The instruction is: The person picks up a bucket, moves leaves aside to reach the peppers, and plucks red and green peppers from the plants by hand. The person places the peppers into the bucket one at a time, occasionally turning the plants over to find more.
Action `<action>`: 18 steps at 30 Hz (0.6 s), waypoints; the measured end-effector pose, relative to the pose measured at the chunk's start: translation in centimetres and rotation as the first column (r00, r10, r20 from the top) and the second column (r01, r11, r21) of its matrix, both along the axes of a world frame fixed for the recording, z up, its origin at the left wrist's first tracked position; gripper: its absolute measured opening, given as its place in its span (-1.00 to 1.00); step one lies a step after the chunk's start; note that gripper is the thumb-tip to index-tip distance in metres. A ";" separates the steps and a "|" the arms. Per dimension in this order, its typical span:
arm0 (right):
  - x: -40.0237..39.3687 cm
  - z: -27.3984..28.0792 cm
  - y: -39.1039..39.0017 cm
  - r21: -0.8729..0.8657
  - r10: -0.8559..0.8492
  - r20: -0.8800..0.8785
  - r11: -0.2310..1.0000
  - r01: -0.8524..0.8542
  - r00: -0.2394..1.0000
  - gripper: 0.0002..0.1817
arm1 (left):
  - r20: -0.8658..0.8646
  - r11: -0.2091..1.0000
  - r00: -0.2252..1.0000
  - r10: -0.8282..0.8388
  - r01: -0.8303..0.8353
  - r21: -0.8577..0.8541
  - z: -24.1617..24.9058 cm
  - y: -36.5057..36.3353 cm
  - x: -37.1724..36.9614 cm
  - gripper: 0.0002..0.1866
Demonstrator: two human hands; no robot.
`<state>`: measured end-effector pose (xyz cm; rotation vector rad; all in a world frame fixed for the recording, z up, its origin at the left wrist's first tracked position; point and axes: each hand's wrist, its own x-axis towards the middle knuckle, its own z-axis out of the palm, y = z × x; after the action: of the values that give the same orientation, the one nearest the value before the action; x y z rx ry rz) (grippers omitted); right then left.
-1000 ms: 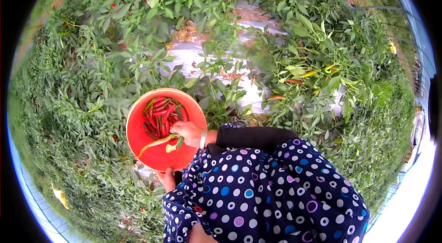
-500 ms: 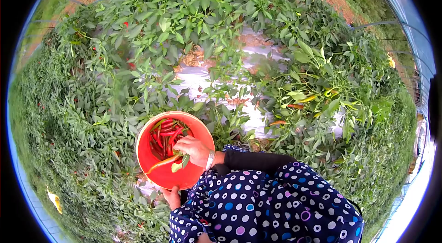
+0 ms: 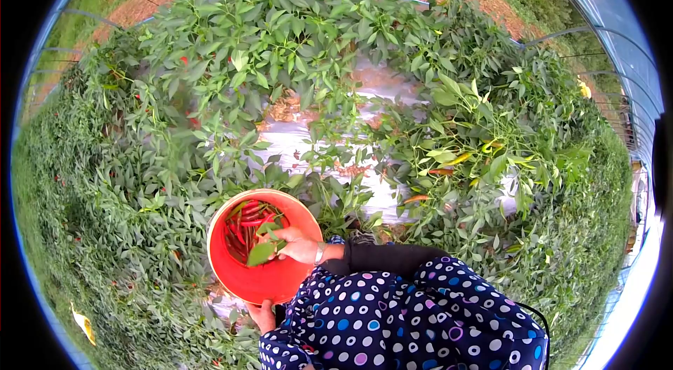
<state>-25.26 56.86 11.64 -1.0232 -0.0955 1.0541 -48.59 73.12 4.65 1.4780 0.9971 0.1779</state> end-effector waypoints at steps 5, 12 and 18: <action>-2.4 -4.4 -0.1 -0.072 0.295 0.293 0.955 -0.287 0.909 -0.66 | 0.035 0.997 0.999 -0.022 0.025 -0.079 -1.1 0.2 -0.9 -0.47; -2.0 -4.4 -0.6 -0.045 0.301 -0.156 0.949 -0.311 0.941 -0.74 | -0.043 0.996 0.995 0.087 -0.087 0.001 0.0 -0.8 -0.6 -0.52; -3.0 -6.7 -2.1 -0.313 0.564 -0.182 0.743 -0.591 0.805 -0.78 | -0.077 0.997 0.995 0.059 -0.062 -0.037 1.8 -0.9 0.3 -0.54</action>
<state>-28.28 54.80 4.93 -1.3226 -0.1737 1.7314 -48.26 72.22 6.47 1.4288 1.1010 0.1459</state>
